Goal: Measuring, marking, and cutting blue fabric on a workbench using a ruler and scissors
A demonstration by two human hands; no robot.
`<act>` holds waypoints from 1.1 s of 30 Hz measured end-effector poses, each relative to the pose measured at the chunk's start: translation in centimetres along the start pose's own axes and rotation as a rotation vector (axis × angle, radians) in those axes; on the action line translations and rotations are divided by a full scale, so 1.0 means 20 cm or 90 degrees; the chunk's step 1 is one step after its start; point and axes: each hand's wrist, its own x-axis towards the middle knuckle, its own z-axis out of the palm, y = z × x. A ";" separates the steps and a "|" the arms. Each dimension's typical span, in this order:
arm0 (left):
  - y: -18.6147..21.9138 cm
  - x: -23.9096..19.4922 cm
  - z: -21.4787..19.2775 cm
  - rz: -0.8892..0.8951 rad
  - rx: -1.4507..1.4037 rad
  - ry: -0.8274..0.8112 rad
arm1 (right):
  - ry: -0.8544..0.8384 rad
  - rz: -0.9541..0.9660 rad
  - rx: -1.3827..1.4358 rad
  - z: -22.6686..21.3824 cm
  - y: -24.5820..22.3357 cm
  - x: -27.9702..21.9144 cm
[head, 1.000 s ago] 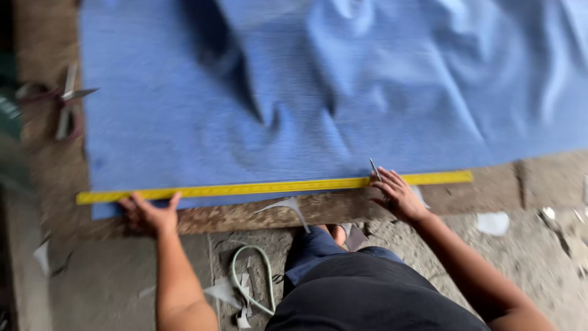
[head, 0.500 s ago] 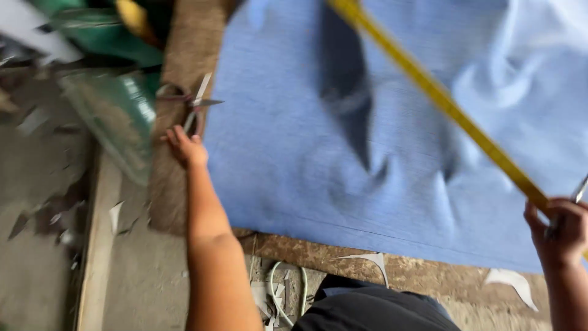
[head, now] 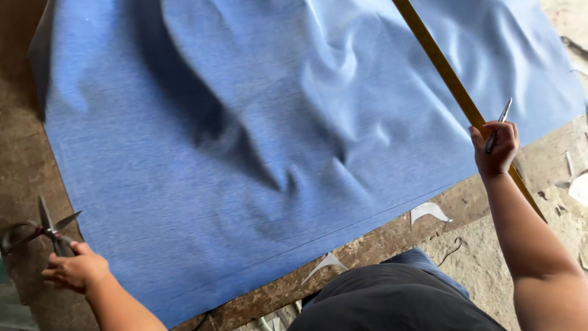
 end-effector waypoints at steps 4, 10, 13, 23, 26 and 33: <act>0.10 -0.25 -0.16 0.011 -0.176 0.196 | -0.036 0.017 -0.059 -0.06 0.32 0.02; 0.73 -1.33 -0.52 -0.157 -0.611 0.186 | -0.094 -0.121 -0.266 -0.04 0.98 0.17; 1.18 -1.95 -0.58 -0.342 -0.915 0.063 | -0.115 -0.259 -0.295 0.09 1.25 0.33; 2.72 -3.31 -1.07 -0.206 -1.010 -0.304 | -0.639 -0.051 0.477 0.00 0.23 0.17; 2.87 -3.42 -1.08 0.004 -0.901 -0.337 | -0.826 0.081 0.616 -0.10 0.16 0.06; 3.05 -3.69 -1.09 0.073 -0.894 -0.552 | -1.024 0.183 0.599 -0.17 0.60 0.20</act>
